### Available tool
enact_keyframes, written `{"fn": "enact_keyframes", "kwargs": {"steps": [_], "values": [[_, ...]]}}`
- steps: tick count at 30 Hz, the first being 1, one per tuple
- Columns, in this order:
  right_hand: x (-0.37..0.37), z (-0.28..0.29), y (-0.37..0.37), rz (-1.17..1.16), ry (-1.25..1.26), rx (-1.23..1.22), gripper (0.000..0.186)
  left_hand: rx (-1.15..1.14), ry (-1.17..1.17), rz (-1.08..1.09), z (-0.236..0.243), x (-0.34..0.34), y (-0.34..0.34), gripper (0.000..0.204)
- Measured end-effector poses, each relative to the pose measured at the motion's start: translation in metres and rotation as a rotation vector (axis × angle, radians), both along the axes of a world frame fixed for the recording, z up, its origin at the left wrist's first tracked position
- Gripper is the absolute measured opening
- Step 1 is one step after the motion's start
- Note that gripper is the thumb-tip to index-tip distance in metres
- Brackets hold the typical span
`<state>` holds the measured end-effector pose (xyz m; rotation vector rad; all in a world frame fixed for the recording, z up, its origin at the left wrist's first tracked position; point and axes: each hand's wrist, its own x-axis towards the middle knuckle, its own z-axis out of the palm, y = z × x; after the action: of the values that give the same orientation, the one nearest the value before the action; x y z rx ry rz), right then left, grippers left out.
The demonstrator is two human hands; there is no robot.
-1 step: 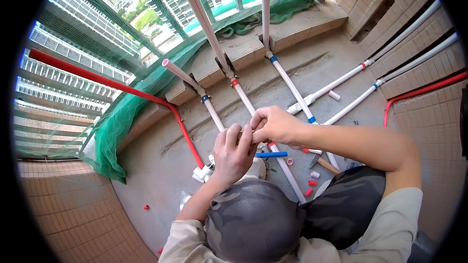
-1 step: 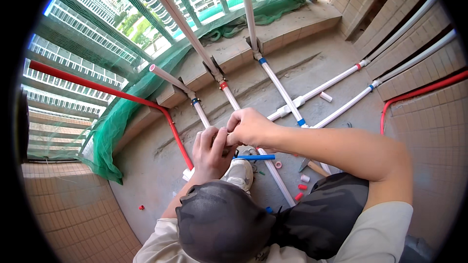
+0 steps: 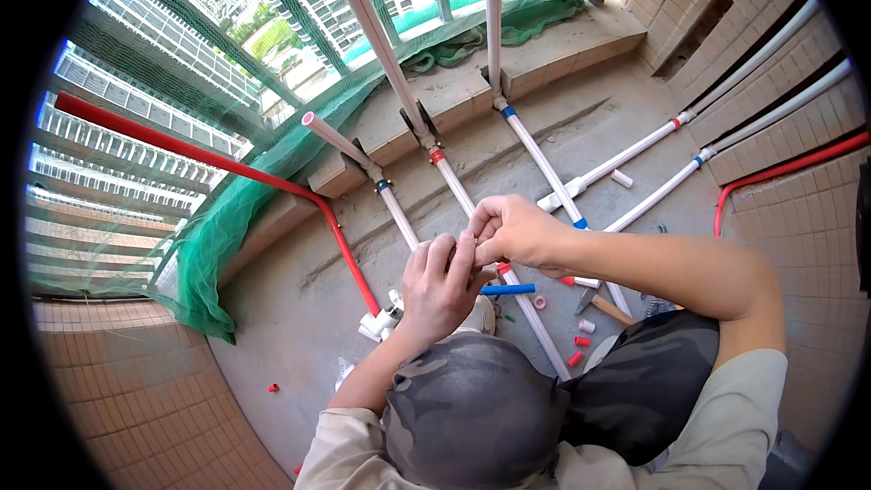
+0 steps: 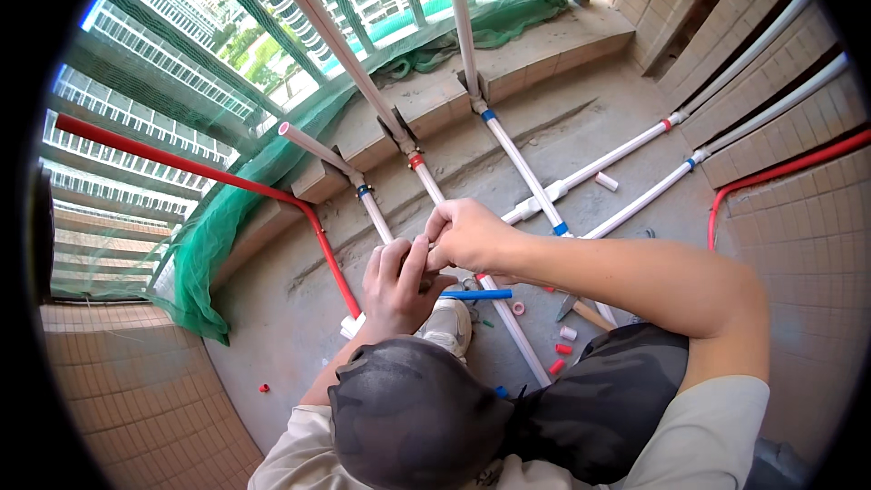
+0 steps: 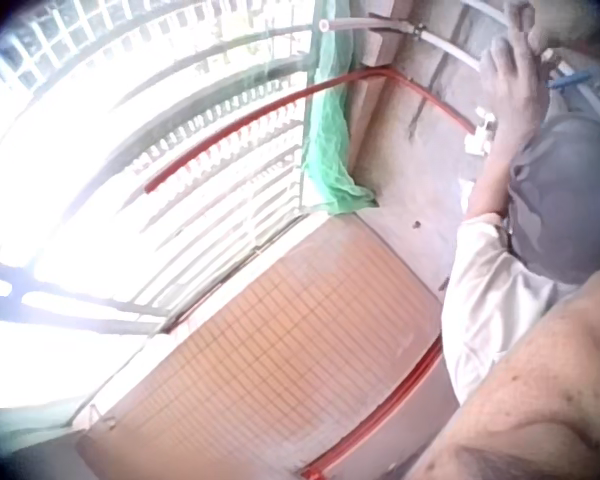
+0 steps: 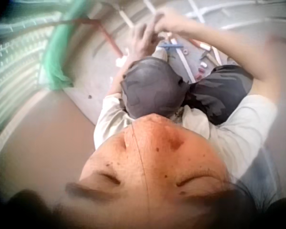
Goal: The person measures and cuts white and red PVC pipes using a tape measure, pipe cutter, and power drill. They assemble the pipes with fittings and secure them to the wall using a hammer and nails.
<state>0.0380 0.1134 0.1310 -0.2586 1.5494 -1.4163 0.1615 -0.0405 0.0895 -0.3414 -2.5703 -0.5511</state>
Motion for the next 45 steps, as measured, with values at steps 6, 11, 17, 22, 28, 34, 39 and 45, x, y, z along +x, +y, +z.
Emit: {"fn": "enact_keyframes", "kwargs": {"steps": [6,11,17,22,28,34,39,45], "values": [[-0.021,0.052,0.004,0.020,0.319,0.025,0.021,0.644,-0.334,-0.058,-0.012,0.004,0.022,0.066],[-0.046,0.126,0.011,0.187,0.859,-0.045,0.017,0.698,-0.656,0.035,-0.039,0.011,0.015,0.051],[-0.131,0.172,0.091,0.001,1.009,-0.072,0.020,0.756,-0.911,-0.241,-0.060,0.035,-0.009,0.052],[-0.145,0.105,0.098,0.148,1.553,0.736,0.027,0.865,-1.173,0.248,-0.064,0.040,-0.003,0.028],[-0.034,0.021,0.026,0.900,1.602,0.459,0.050,0.018,-0.378,0.260,-0.046,-0.010,-0.003,0.017],[-0.025,0.002,-0.001,0.722,1.618,0.363,0.027,0.013,-0.127,0.267,0.014,-0.040,-0.014,0.018],[-0.073,0.068,0.003,0.431,2.138,0.415,0.009,0.262,-0.213,0.422,-0.009,-0.015,-0.034,0.026],[-0.191,0.145,0.031,-0.338,2.224,0.375,0.015,0.864,-0.714,0.560,-0.081,0.072,-0.066,0.034]]}}
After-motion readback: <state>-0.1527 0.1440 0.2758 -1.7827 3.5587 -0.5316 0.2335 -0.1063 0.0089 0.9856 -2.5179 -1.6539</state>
